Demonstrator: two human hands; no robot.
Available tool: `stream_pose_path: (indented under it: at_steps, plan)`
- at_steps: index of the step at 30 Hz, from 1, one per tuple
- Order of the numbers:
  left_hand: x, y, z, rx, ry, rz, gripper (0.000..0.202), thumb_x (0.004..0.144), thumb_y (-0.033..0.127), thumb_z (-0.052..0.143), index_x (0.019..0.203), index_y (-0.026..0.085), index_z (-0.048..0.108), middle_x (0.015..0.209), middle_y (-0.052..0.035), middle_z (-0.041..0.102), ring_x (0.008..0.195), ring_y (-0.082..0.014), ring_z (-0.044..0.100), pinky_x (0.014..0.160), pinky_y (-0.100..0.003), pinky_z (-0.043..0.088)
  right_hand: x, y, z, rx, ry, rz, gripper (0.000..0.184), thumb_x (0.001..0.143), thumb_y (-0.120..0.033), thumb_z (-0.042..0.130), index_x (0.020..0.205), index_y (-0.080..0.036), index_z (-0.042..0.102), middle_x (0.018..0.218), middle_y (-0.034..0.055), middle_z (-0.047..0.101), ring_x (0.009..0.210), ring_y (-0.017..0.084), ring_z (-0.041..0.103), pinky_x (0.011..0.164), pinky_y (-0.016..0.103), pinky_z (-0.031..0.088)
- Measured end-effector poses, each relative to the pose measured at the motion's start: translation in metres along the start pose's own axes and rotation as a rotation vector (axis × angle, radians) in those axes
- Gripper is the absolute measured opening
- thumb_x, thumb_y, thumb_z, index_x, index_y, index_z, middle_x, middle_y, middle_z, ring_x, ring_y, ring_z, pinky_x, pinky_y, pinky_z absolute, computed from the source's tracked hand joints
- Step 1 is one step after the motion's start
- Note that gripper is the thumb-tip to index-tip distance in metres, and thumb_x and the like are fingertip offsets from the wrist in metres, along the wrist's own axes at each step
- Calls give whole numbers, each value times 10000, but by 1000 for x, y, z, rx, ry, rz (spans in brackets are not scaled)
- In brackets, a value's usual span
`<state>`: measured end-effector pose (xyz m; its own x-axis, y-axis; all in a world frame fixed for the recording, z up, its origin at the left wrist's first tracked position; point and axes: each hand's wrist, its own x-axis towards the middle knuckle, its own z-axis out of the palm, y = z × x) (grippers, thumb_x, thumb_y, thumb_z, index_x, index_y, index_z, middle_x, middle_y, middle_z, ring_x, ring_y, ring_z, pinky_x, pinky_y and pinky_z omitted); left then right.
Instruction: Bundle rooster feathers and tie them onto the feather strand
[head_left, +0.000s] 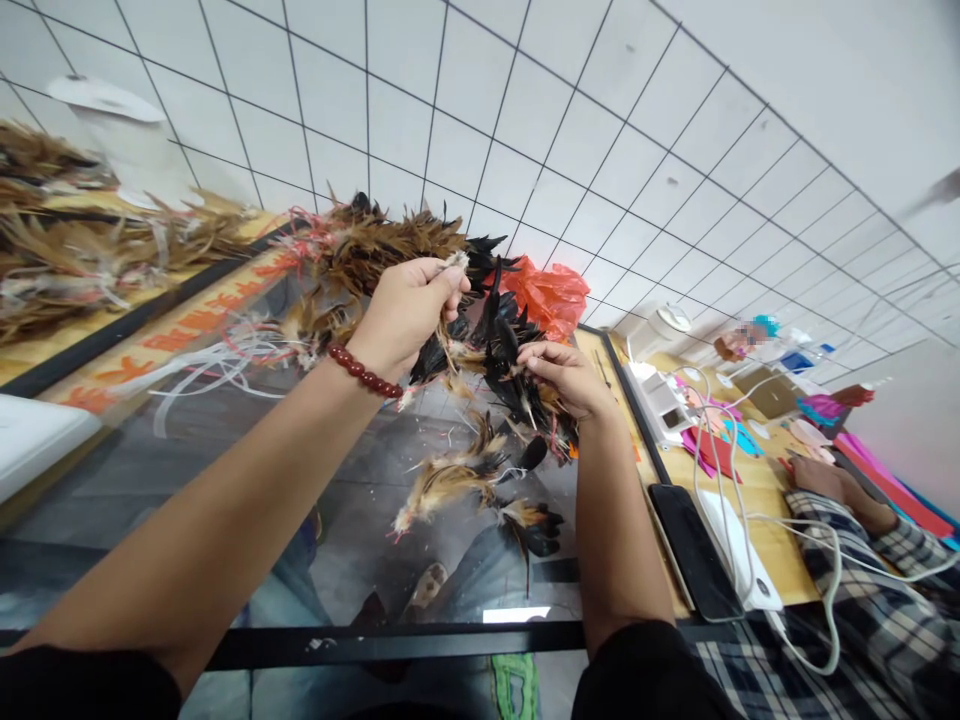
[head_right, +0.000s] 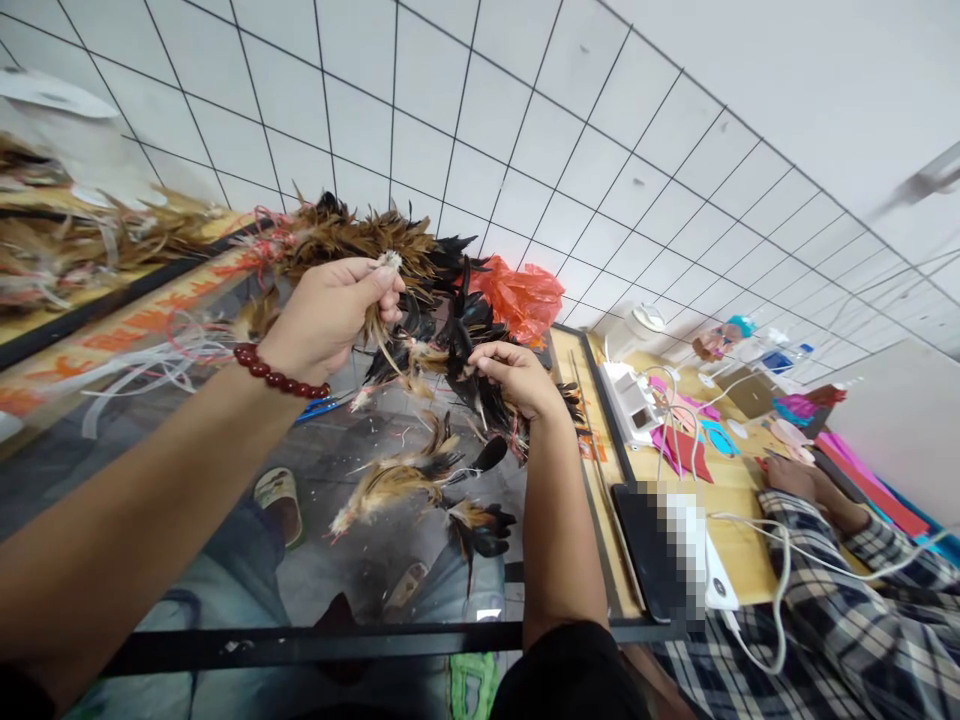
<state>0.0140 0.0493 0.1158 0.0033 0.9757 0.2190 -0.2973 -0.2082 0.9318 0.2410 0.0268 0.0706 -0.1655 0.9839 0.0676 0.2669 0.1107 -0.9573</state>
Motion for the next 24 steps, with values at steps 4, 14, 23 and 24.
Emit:
stream_pose_path:
  at_steps: [4, 14, 23, 24]
  plan:
    - [0, 0, 0, 18, -1, 6, 237, 838, 212, 642, 620, 143, 577, 512, 27, 493, 451, -53, 441, 507, -179, 423, 0, 2, -9, -478, 193, 71, 145, 743, -258, 595, 799, -184, 707, 762, 23, 667, 680, 134, 557, 683, 266, 430]
    - [-1, 1, 1, 15, 5, 1, 231, 846, 214, 631, 629, 149, 582, 507, 23, 498, 455, -57, 440, 502, -184, 420, -5, -9, -13, -1015, 322, -68, 248, 767, -140, 525, 872, -201, 741, 975, 67, 668, 889, 196, 599, 811, 304, 449]
    - [-1, -2, 1, 21, 0, 6, 228, 838, 187, 621, 618, 136, 587, 515, 25, 487, 457, -52, 443, 504, -174, 407, -3, 0, -13, -961, 83, 23, 161, 740, -114, 578, 742, -182, 724, 846, 57, 653, 830, 170, 586, 811, 298, 439]
    - [-1, -3, 1, 29, -4, 11, 230, 840, 187, 616, 617, 135, 590, 516, 25, 487, 458, -53, 445, 501, -173, 402, -3, -2, -13, -801, 129, 9, 121, 754, -155, 591, 737, -177, 709, 798, 44, 653, 774, 158, 580, 766, 291, 443]
